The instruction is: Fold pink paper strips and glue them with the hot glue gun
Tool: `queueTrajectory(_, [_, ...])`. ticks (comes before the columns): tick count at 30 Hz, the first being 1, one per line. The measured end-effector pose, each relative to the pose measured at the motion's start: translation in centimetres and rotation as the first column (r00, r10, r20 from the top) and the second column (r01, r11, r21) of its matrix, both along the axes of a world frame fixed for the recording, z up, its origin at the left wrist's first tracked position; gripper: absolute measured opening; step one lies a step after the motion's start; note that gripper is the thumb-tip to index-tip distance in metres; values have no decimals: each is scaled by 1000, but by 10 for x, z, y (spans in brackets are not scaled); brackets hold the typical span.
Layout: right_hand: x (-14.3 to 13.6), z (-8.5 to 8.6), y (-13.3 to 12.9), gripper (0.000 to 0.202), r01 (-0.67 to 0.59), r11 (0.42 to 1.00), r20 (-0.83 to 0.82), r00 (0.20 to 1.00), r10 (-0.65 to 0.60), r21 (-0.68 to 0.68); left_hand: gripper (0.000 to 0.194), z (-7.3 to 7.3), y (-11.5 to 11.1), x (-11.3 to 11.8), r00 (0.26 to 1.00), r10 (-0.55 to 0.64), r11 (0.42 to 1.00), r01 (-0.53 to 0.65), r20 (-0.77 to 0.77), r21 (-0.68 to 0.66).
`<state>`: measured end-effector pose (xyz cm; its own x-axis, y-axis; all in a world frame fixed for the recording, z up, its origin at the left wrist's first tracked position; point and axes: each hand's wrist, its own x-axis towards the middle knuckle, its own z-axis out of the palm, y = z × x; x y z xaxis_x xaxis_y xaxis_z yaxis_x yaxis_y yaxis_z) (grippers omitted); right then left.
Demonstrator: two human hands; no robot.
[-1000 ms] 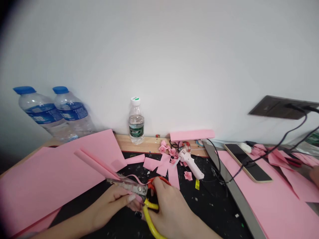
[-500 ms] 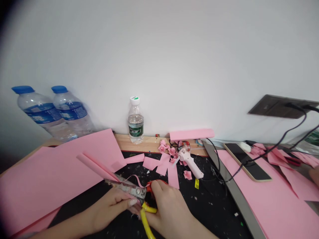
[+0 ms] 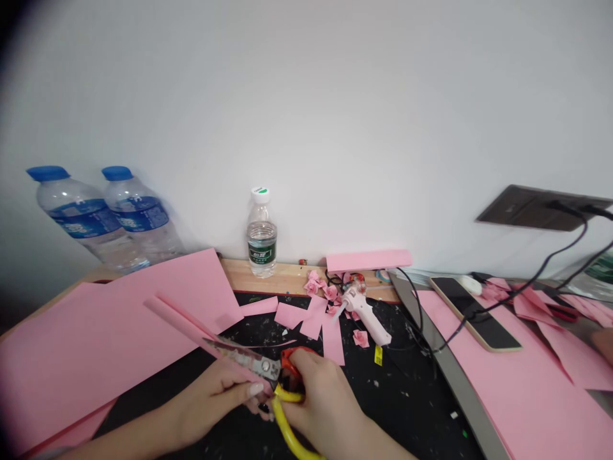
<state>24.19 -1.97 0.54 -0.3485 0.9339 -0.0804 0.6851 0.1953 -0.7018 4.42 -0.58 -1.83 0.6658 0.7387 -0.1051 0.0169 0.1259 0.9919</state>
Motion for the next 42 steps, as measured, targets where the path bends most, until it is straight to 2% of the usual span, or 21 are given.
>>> queueTrajectory(5, [-9,-3,0,32,51,976,-277,955,-110,-214,35,2,1,2,998,67,997,-67,-12,50])
queueTrajectory(8, [-12,-3,1,31,62,966,-352,924,-150,-250,36,3,1,2,996,90,990,-88,-14,109])
queueTrajectory(12, [-11,-5,2,27,60,956,-415,892,-180,-286,39,2,1,2,995,98,992,-97,-11,81])
queueTrajectory(22, [-11,-5,2,25,54,942,-466,859,-213,-332,45,6,2,3,986,130,984,-115,-102,137])
queueTrajectory(35, [-10,-7,3,17,18,926,-529,816,-231,-377,46,7,4,3,985,147,985,-137,-92,105])
queueTrajectory(42, [-8,-10,2,16,25,925,-516,824,-234,-380,42,5,4,1,986,140,986,-131,-86,108])
